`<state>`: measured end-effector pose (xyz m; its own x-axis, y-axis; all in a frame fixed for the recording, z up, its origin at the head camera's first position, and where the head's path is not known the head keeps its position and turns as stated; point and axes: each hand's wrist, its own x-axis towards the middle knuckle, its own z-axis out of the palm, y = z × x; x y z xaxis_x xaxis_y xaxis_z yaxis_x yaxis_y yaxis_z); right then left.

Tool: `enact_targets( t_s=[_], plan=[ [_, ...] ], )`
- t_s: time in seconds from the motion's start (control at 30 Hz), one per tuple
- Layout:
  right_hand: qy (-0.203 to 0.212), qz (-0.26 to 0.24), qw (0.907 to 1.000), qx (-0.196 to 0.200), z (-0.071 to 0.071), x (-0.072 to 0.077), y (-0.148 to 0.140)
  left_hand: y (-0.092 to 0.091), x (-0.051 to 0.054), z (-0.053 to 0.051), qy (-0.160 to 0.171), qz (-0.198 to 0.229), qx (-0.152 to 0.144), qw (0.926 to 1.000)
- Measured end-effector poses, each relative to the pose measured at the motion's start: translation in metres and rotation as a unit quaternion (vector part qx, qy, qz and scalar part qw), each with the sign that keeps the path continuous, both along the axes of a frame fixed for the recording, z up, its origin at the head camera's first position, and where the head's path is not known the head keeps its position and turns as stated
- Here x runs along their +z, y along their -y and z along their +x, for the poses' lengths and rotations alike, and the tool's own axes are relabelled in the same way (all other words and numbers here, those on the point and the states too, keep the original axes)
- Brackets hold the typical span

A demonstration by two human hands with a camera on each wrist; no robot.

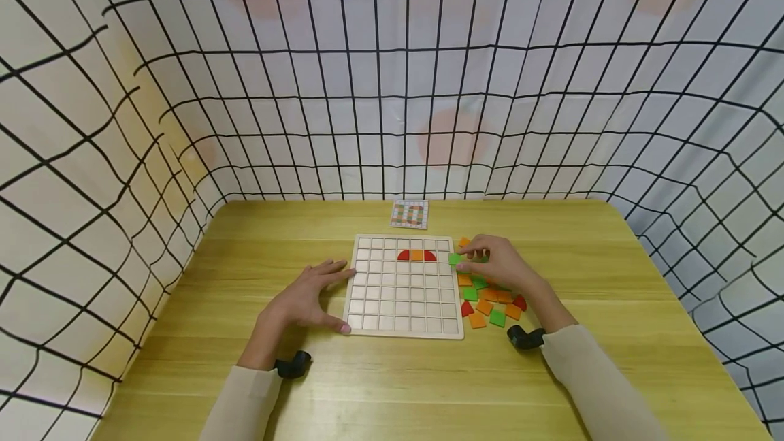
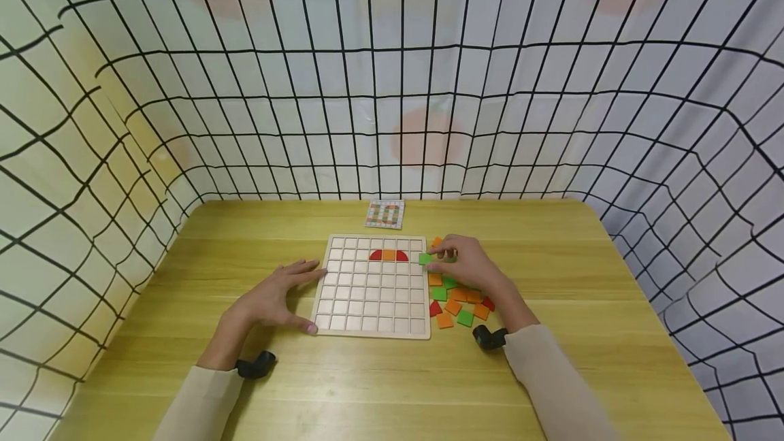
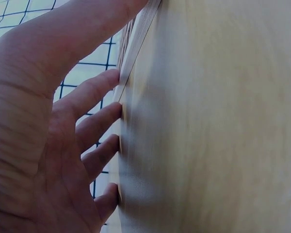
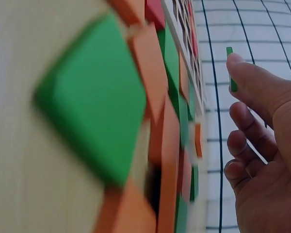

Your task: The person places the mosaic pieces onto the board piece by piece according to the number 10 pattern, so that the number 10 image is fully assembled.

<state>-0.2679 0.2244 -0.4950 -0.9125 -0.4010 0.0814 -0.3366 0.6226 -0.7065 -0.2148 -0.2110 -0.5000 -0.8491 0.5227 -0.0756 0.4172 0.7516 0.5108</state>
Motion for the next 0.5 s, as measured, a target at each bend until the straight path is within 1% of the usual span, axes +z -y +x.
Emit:
enact_targets(
  t_s=[0.07,0.2,0.5],
  plan=[
    [-0.006,-0.005,0.9999,0.012,-0.001,-0.001,0.009,0.000,0.000,0.000,0.000,0.000,0.001,1.0000],
    [-0.003,-0.008,0.9998,0.020,-0.003,-0.007,0.025,0.000,0.000,0.000,0.004,0.001,0.004,1.0000],
    [0.019,-0.002,0.9997,0.017,-0.003,-0.014,0.041,0.000,0.000,0.000,0.004,-0.001,0.007,1.0000]
  ],
)
